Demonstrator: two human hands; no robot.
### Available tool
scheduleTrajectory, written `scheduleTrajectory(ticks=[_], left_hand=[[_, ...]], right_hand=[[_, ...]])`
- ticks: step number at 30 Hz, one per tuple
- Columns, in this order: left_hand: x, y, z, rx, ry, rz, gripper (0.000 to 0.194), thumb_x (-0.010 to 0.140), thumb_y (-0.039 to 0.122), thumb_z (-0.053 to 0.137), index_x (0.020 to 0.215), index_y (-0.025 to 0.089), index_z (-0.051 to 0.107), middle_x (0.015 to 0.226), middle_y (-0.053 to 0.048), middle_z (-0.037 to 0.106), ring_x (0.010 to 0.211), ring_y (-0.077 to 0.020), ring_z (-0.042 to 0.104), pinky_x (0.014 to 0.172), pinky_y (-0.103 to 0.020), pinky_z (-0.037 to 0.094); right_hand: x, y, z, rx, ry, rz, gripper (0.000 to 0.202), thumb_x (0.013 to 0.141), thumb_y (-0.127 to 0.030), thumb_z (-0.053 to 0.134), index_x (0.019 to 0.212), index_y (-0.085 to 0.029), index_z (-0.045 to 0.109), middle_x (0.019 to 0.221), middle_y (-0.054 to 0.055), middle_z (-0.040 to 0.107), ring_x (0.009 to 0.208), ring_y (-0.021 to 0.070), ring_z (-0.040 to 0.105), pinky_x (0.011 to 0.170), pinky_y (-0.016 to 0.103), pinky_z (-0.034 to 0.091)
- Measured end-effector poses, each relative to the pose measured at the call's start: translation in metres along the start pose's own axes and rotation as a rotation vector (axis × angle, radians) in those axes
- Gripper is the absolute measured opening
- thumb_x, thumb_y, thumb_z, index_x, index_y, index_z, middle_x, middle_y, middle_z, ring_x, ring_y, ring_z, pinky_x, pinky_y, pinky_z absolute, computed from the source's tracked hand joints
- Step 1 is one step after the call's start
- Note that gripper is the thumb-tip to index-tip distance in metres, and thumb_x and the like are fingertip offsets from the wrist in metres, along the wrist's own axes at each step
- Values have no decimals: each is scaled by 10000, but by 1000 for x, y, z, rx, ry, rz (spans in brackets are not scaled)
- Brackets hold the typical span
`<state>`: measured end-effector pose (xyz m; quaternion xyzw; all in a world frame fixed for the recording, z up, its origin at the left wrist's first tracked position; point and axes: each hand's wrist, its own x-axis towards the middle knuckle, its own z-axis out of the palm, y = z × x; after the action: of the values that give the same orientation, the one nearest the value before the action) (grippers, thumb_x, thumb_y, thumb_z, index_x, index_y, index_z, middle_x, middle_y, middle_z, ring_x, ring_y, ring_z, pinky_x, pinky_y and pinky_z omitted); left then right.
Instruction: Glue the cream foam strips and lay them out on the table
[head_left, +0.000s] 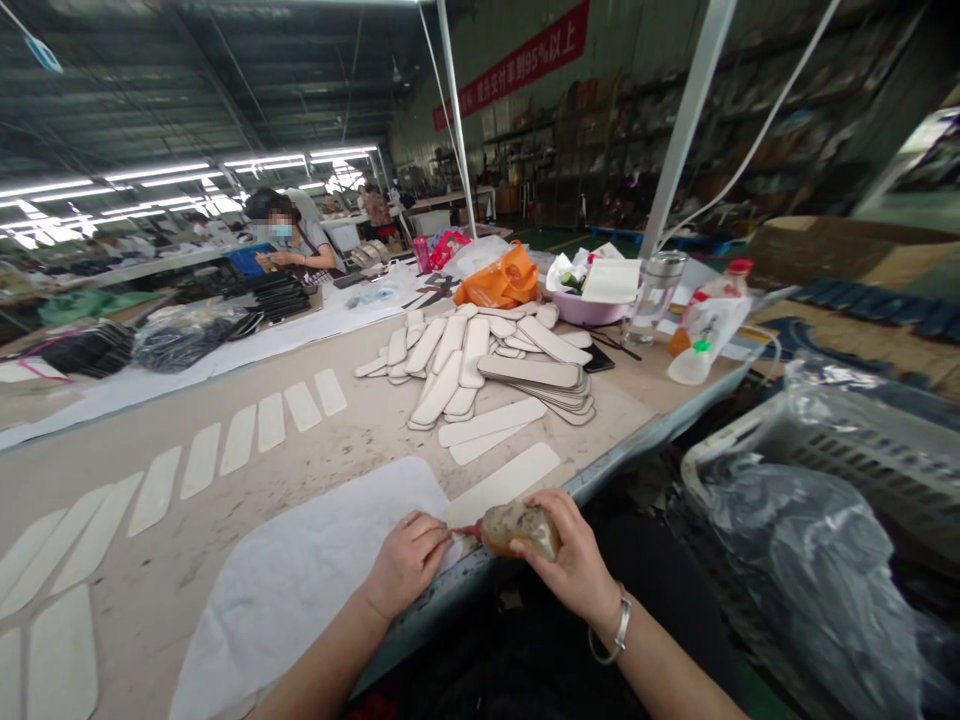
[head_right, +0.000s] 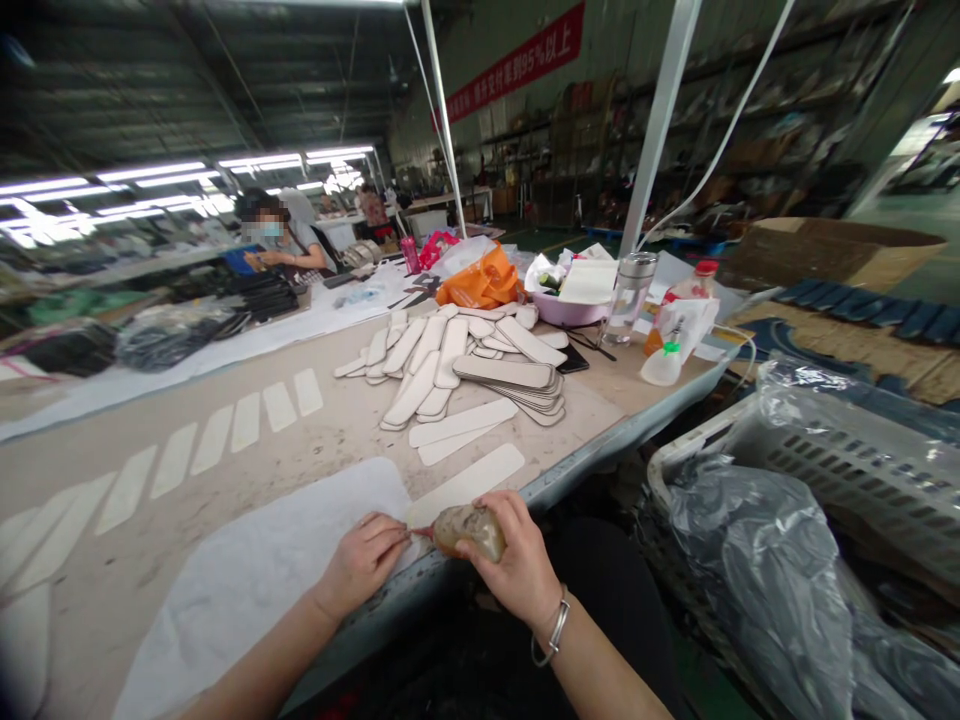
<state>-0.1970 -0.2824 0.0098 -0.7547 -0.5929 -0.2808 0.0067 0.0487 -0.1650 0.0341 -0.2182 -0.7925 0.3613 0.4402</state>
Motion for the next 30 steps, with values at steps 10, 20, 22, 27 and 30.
scheduleTrajectory(ticks=[10, 20, 22, 27, 30], left_hand=[[3, 2, -2, -13, 40, 17, 129, 892, 141, 527, 910, 175, 650, 880, -59, 651, 811, -154, 579, 751, -311, 510], [5, 2, -2, 6, 44, 23, 122, 888, 168, 539, 922, 177, 655, 894, -66, 653, 834, -163, 602, 757, -310, 528], [6, 2, -2, 1, 46, 16, 122, 892, 173, 533, 916, 177, 653, 894, -67, 649, 830, -162, 602, 751, -310, 531], [6, 0, 1, -8, 58, -16, 94, 888, 172, 540, 909, 174, 631, 905, -71, 630, 849, -168, 591, 760, -320, 528], [6, -1, 4, 0, 74, -29, 78, 884, 169, 542, 902, 174, 618, 906, -71, 621, 842, -168, 585, 755, -321, 526]], right_hand=[[-5, 17, -49, -343, 297, 58, 314, 850, -318, 644, 1130, -228, 535, 1042, 75, 541, 961, 243, 549, 847, 411, 500], [-1, 14, -42, -340, 376, 38, 313, 845, -321, 634, 1123, -226, 525, 1056, 96, 516, 969, 264, 549, 844, 446, 510], [-1, 10, -31, -208, 278, 18, 315, 842, -319, 636, 1120, -232, 515, 1046, 91, 528, 969, 263, 549, 838, 442, 514], [-1, 8, -17, -134, 140, 10, 351, 841, -311, 642, 1158, -241, 508, 1069, 96, 517, 972, 255, 550, 823, 411, 531], [-1, 15, -28, -259, 241, 69, 323, 851, -302, 624, 1152, -240, 525, 1085, 92, 506, 968, 248, 555, 835, 411, 528]])
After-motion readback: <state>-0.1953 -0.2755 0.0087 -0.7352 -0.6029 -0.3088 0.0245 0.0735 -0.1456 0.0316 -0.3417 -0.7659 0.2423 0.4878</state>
